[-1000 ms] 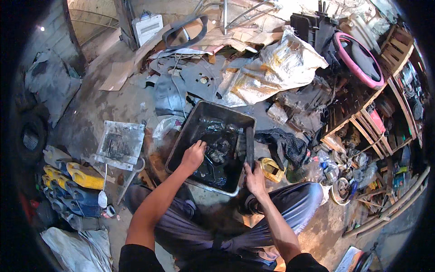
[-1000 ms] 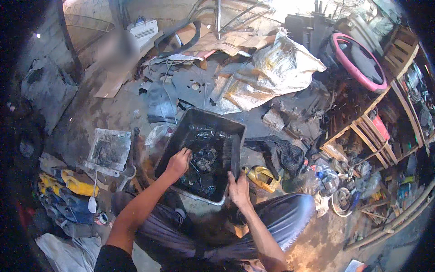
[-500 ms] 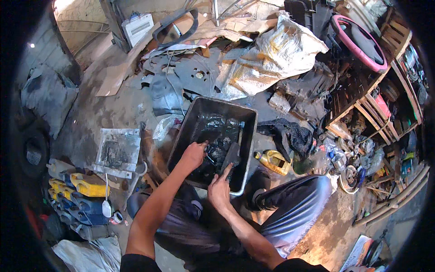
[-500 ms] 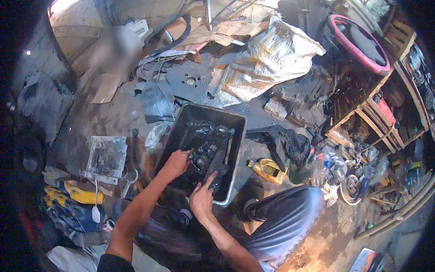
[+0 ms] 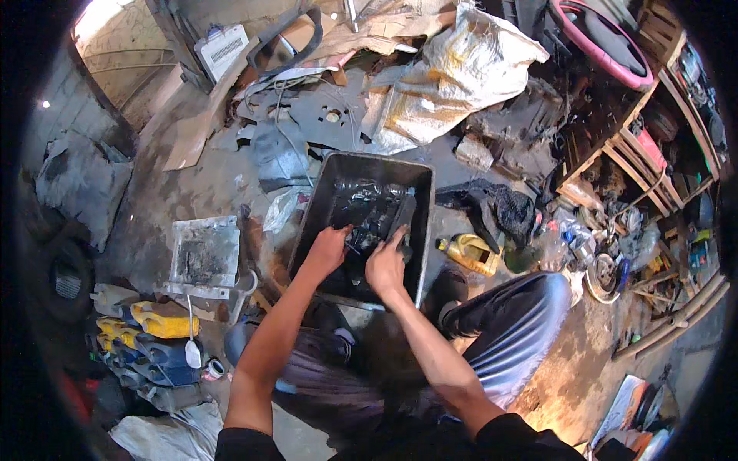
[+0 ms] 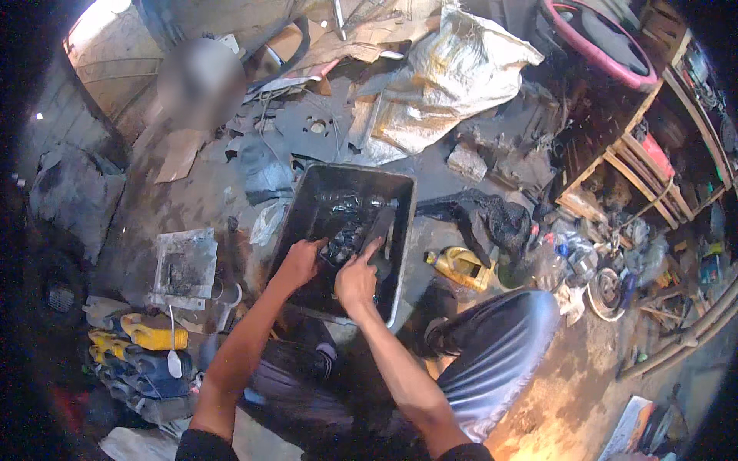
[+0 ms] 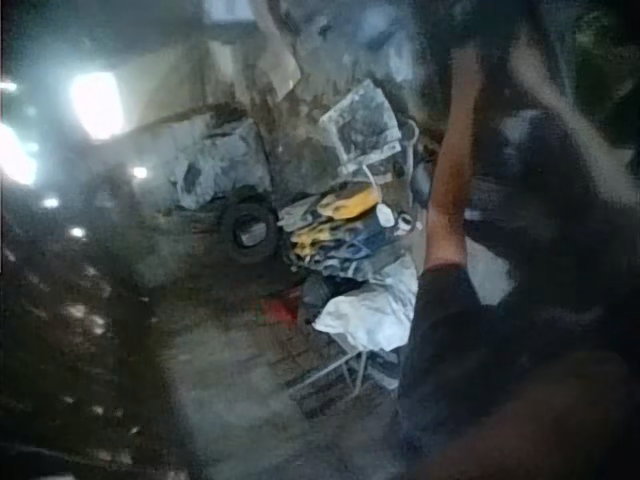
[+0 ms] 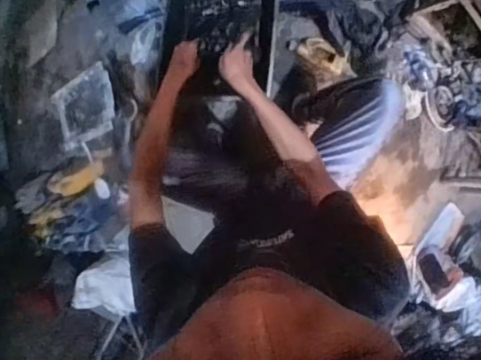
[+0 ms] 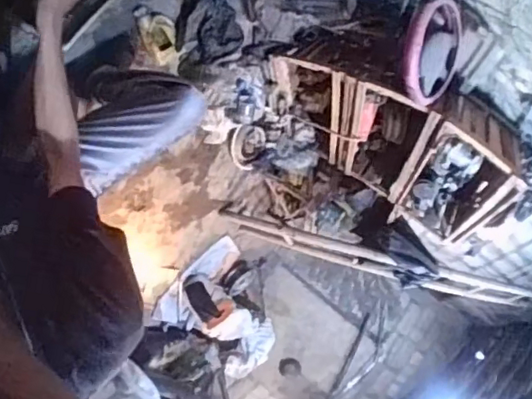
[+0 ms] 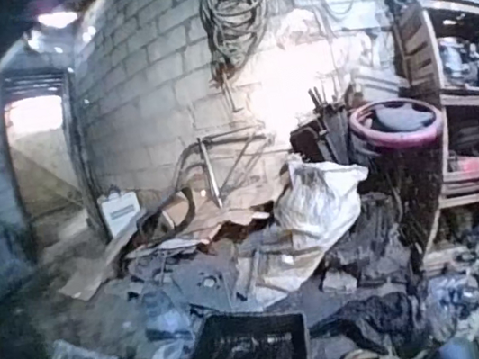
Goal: The person cleans a mechanical engine component by scrubbing it with a brush in a tray of liquid and wiping it with a cloth.
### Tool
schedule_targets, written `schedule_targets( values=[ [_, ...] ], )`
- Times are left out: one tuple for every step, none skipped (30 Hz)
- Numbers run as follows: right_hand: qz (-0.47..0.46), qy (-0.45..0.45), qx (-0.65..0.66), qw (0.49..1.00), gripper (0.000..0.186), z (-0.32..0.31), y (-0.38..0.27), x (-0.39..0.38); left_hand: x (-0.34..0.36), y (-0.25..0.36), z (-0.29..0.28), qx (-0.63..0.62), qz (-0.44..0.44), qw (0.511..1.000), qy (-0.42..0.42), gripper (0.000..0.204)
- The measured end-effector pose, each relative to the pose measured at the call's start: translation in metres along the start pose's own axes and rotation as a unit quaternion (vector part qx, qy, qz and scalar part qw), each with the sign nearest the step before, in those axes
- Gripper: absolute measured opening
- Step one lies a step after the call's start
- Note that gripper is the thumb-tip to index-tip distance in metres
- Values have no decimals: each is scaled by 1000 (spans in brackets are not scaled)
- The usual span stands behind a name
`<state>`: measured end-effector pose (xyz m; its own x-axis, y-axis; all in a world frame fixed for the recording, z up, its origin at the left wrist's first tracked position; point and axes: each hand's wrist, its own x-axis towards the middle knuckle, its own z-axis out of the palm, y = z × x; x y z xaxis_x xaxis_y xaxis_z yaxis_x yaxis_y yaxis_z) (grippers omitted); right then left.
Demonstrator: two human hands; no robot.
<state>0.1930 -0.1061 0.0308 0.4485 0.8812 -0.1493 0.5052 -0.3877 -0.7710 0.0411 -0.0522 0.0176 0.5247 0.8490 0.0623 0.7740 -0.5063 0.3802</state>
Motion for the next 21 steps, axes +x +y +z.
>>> schedule_targets(
  values=[
    [15, -49, 18, 999, 71, 1, 0, -23, -5, -7, 2, 3, 5, 1000, 13, 53],
    [26, -84, 32, 996, 72, -2, 7, -52, 3, -9, 1, 3, 21, 999, 34, 52],
    [-27, -71, 9, 997, 74, 6, 26, -67, 15, -8, -5, 18, 16, 999, 21, 53],
    [5, -70, 34, 997, 74, 15, 39, -62, 24, -4, -6, 29, 14, 999, 3, 53],
    [20, -63, 33, 997, 74, 5, 30, -41, 17, -6, 0, 40, -4, 999, -27, 53],
    [39, -59, 32, 997, 73, -10, 13, -12, 15, -7, -3, -3, 12, 1000, -7, 54],
    [55, -72, 5, 996, 72, -24, 4, 14, 18, -5, -3, 2, 4, 1000, -15, 53],
    [34, -46, -18, 998, 68, -22, 21, 39, 27, -1, -7, 10, 2, 1000, -20, 53],
    [5, -108, -69, 992, 65, -32, 26, 57, 29, -19, -6, -3, -14, 1000, -3, 52],
    [-40, -181, -92, 978, 65, -46, 25, 68, 29, -47, 0, -18, -38, 999, 19, 51],
    [-34, -247, -44, 968, 65, -66, 12, 62, 29, -66, 4, -36, -61, 997, 42, 50],
    [-13, -286, 2, 958, 65, -97, 8, 64, 45, -47, -11, -152, -75, 985, 33, 47],
    [-94, -216, -25, 971, 64, -91, 26, 72, 52, -55, -16, -149, -85, 985, 23, 47],
    [-173, -143, -50, 973, 63, -71, 62, 86, 62, -62, -20, -145, -92, 985, 12, 47],
    [-245, -70, -76, 964, 63, -60, 86, 95, 72, -59, -19, -145, -77, 986, 7, 49],
    [-196, -88, -33, 976, 61, -56, 72, 89, 66, -68, -20, -139, -82, 987, 3, 50],
    [-144, -104, 8, 984, 60, -63, 40, 72, 61, -74, -20, -135, -85, 987, -3, 51],
    [-86, -112, 46, 989, 59, -66, 21, 63, 62, -74, -21, -143, -81, 986, -8, 52],
    [-90, -97, 15, 991, 58, -53, 18, 62, 66, -70, -21, -151, -74, 986, -13, 54],
    [-143, -75, -7, 987, 60, -40, 15, 56, 68, -65, -22, -161, -68, 984, -17, 55],
    [-126, -56, -45, 989, 62, -25, 15, 39, 66, -60, -22, -140, -77, 987, -25, 56]
  ],
)
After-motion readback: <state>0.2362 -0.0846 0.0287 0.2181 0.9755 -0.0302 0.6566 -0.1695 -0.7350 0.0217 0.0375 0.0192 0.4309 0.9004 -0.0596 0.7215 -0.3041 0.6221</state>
